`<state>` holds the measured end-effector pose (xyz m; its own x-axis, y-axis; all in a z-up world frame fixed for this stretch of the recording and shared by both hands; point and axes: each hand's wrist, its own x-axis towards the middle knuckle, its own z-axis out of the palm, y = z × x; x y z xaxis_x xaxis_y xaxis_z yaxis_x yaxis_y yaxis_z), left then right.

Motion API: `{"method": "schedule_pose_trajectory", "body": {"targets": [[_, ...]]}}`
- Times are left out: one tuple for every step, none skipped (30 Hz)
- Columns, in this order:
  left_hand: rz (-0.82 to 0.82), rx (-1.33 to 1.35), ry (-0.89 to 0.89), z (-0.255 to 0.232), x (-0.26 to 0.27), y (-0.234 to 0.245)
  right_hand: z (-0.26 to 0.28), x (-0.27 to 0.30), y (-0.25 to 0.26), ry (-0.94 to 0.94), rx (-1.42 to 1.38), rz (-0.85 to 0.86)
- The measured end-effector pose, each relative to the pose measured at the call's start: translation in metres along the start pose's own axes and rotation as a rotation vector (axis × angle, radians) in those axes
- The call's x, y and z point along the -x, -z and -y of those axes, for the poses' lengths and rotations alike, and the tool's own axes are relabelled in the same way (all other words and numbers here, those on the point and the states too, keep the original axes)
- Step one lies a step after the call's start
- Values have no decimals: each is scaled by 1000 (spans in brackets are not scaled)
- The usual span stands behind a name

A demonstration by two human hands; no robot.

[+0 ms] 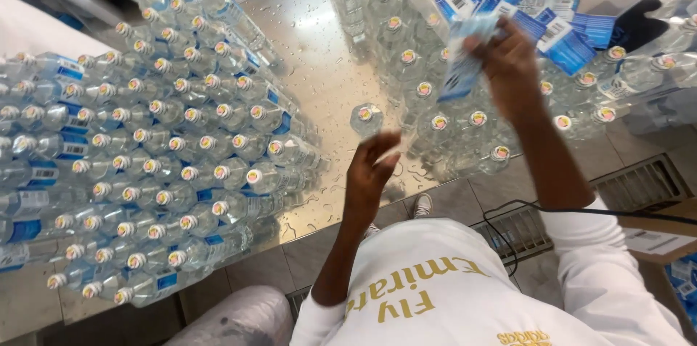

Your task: Applying small adhesive labels to the caps of bottled water in a production facility.

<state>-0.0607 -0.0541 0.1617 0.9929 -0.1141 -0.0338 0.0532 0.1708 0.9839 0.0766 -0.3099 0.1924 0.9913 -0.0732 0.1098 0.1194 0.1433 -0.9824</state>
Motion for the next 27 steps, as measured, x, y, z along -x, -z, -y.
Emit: {"method": "schedule_pose_trajectory", "body": {"targets": [[-6, 84, -31, 15, -14, -3, -5, 13, -24, -21, -117, 5], [-11, 170, -62, 30, -27, -6, -11, 27, -46, -45, -232, 10], [-23, 169, -64, 31, -32, -7, -23, 38, -59, -49, -234, 21], [-85, 237, -22, 33, -37, -9, -34, 50, -71, -78, -306, 31], [-148, 306, 20, 34, -43, -10, -46, 61, -82, -106, -378, 40], [-156, 306, 19, 34, -40, -6, -46, 67, -88, -111, -380, 47], [-228, 312, 22, 34, -38, -3, -46, 72, -93, -128, -344, 54], [-296, 318, 22, 34, -37, 1, -46, 76, -98, -141, -307, 59], [-301, 318, 20, 36, -34, 9, -54, 71, -93, -142, -307, 64], [-264, 231, 58, 38, -29, 18, -63, 70, -89, -170, -224, 130], [-227, 144, 97, 40, -24, 28, -71, 69, -84, -198, -141, 196], [-226, 142, 105, 48, -19, 33, -83, 75, -84, -205, -143, 192], [-180, 106, 123, 56, -14, 39, -93, 80, -85, -166, 25, 172], [-134, 77, 133, 65, -12, 43, -103, 82, -84, -120, 199, 156], [-133, 80, 135, 68, -12, 40, -108, 88, -86, -122, 203, 156], [-196, 230, 164, 70, -10, 38, -114, 96, -90, -50, 344, 95], [-259, 379, 193, 73, -8, 37, -120, 104, -94, 22, 484, 35], [-269, 380, 198, 89, -9, 39, -129, 112, -100, 15, 483, 44], [-323, 413, 164, 105, -9, 41, -138, 121, -106, 29, 513, 32], [-376, 444, 128, 121, -9, 44, -147, 130, -112, 44, 542, 20], [-386, 443, 132, 116, -8, 36, -157, 135, -114, 38, 540, 28], [-445, 505, 157, 110, -9, 30, -168, 137, -116, 160, 575, 50], [-505, 566, 182, 104, -10, 23, -177, 139, -118, 283, 608, 72], [-504, 566, 177, 101, -11, 24, -183, 143, -120, 287, 607, 72], [-479, 568, 204, 98, -12, 25, -189, 146, -121, 432, 640, 166], [-452, 570, 237, 95, -11, 25, -194, 152, -121, 572, 673, 256], [-450, 570, 238, 181, -20, 49, -185, 155, -129, 571, 674, 255]]}}
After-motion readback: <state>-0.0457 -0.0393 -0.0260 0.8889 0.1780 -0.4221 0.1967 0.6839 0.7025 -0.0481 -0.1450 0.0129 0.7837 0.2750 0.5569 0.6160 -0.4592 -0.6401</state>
